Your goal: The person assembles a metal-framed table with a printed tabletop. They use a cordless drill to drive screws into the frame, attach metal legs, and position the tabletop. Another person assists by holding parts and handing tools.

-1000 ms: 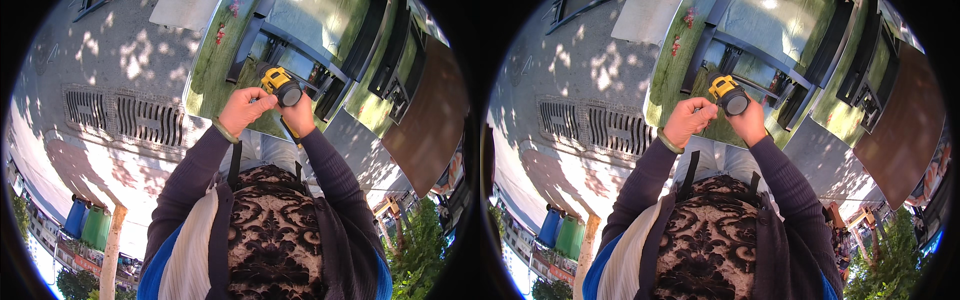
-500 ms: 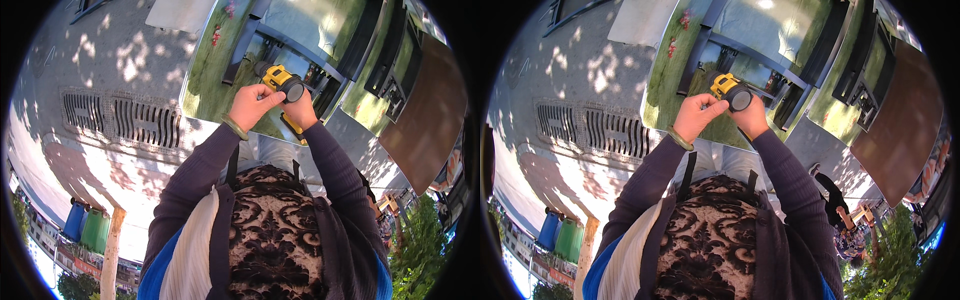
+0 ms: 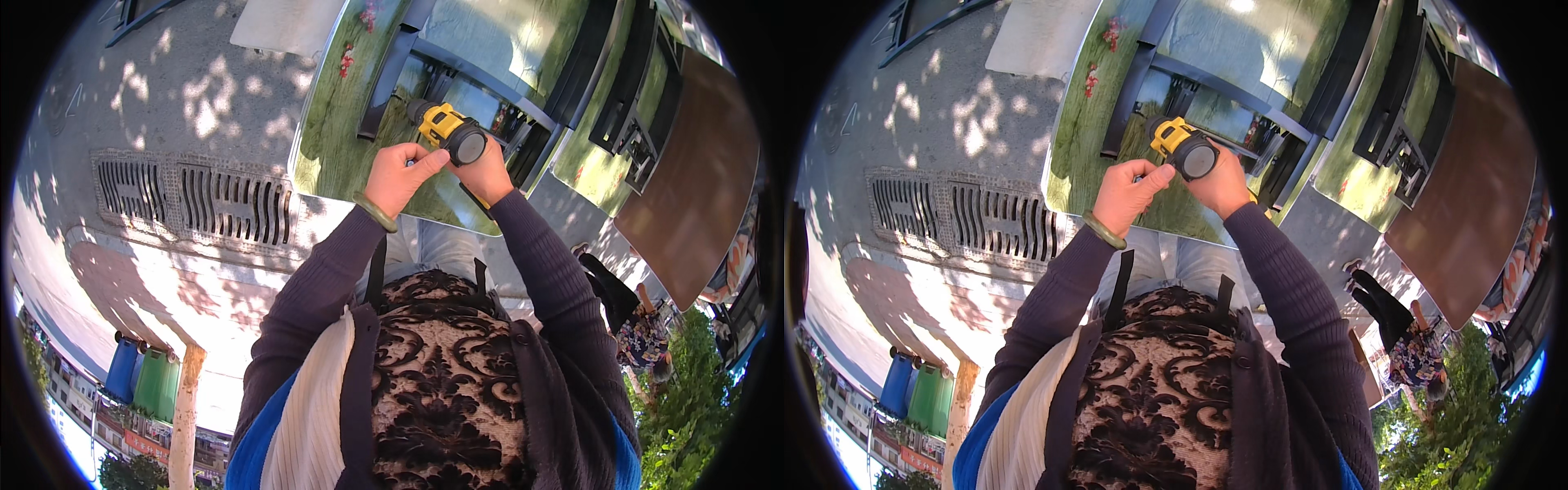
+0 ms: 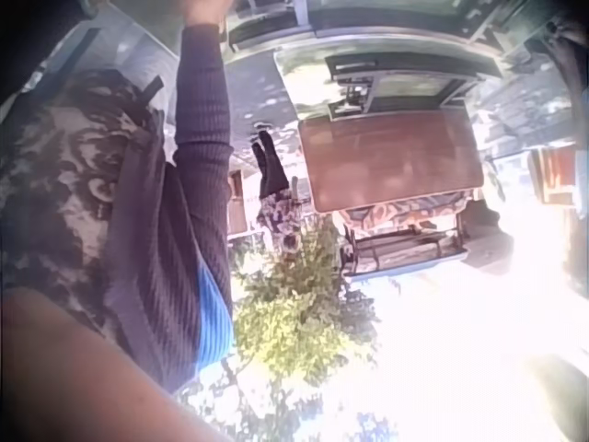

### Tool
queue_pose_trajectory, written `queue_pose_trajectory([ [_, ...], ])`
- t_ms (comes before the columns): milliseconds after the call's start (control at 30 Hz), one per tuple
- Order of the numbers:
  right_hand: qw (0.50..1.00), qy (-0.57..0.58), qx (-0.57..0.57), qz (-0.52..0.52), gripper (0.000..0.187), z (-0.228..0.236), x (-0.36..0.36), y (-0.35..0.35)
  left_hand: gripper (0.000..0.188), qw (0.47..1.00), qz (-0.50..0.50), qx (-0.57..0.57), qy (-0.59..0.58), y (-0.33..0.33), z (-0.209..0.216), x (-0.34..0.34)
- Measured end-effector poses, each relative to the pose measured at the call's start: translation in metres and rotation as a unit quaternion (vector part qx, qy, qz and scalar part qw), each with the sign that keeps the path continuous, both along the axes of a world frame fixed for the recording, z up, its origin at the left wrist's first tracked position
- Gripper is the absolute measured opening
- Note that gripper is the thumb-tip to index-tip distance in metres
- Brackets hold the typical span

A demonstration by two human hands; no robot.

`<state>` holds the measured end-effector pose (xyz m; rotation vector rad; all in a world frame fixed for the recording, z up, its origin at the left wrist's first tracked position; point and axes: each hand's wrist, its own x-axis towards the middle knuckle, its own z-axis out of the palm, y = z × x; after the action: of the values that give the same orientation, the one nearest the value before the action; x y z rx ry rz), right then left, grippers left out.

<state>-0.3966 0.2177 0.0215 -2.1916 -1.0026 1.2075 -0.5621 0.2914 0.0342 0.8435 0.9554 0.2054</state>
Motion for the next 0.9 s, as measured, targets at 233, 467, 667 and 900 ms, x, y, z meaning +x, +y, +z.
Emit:
queue_pose_trajectory([
  [233, 1.0, -0.017, -0.013, 0.004, 0.036, -0.001, -0.001, 0.002, 0.039, 0.996, 0.025, -0.078, 0.023, 0.002, 0.0, -0.019],
  [467, 0.999, -0.033, -0.014, 0.016, 0.038, -0.001, -0.002, -0.003, 0.041, 0.984, 0.095, -0.15, -0.001, -0.009, 0.003, -0.03],
  [667, 0.998, -0.043, -0.037, 0.042, 0.036, 0.001, 0.008, -0.008, 0.031, 0.985, 0.111, -0.127, -0.034, -0.048, 0.033, -0.033],
  [900, 0.992, -0.045, 0.118, 0.019, 0.036, 0.016, -0.005, -0.077, 0.018, 0.893, 0.242, -0.352, -0.141, -0.141, 0.048, -0.046],
])
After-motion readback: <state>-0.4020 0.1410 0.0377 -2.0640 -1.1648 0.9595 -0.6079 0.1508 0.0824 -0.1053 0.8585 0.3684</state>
